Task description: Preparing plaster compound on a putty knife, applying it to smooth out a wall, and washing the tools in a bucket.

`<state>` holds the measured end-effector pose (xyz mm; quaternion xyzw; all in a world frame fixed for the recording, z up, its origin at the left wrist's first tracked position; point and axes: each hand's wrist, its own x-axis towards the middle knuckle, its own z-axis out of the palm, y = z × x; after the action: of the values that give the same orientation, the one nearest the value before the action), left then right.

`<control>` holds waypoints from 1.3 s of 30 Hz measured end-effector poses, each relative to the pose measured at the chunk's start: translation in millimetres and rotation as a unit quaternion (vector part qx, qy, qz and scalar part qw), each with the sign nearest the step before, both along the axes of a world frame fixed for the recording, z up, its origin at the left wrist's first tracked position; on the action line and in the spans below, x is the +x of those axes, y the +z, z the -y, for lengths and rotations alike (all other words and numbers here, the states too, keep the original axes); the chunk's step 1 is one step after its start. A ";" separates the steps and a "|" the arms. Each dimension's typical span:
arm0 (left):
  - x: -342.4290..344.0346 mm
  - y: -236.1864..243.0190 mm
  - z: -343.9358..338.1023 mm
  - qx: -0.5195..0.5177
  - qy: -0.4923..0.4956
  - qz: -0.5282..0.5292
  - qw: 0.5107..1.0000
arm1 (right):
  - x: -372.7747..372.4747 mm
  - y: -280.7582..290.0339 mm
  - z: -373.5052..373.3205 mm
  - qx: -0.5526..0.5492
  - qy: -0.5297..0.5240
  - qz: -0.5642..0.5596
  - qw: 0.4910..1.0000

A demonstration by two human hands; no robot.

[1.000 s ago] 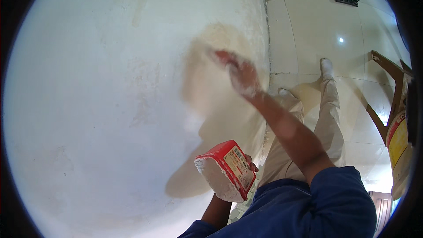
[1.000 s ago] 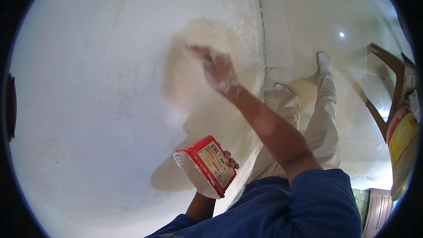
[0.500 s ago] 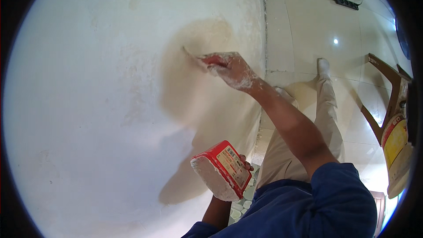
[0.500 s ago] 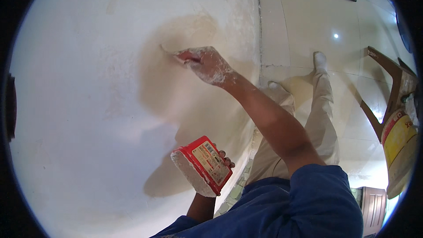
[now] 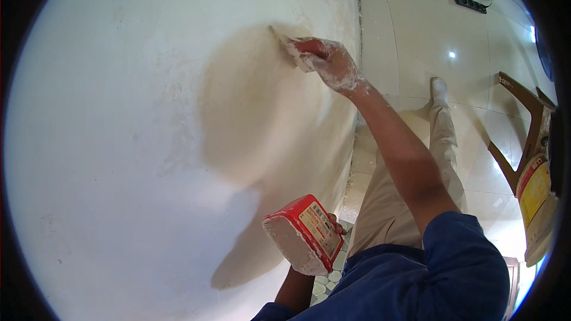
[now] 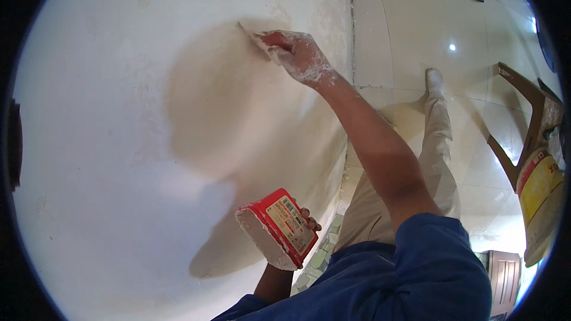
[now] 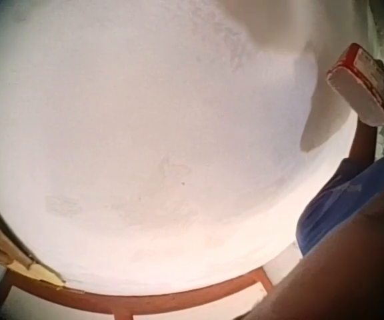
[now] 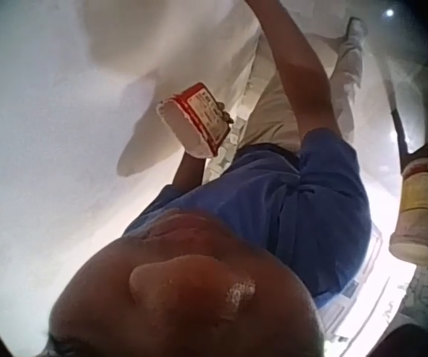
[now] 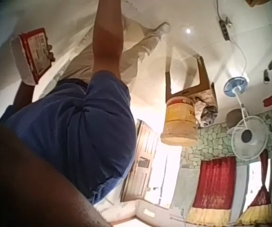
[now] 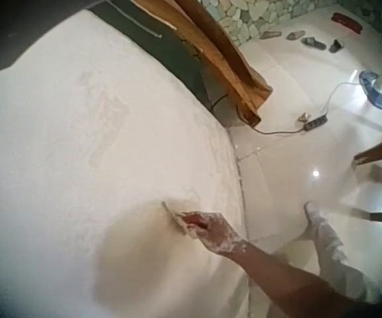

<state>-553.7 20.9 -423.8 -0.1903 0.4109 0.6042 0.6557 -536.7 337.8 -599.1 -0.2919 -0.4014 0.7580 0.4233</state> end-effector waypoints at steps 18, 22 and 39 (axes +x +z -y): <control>5.7 3.5 -10.3 0.003 -0.011 -0.003 1.000 | 7.5 -19.5 -19.9 0.068 -0.091 0.062 0.992; 5.9 6.6 -3.0 -0.003 -0.005 0.004 1.000 | 12.1 35.8 8.3 0.063 -0.048 0.018 0.997; -3.6 14.4 -8.3 0.014 -0.007 0.022 1.000 | 6.3 68.4 -31.2 0.153 -0.080 0.173 0.970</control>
<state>-557.3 29.2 -409.4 -0.1915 0.3895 0.6008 0.6713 -530.4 369.0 -530.7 -0.3818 -0.5551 0.5889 0.4464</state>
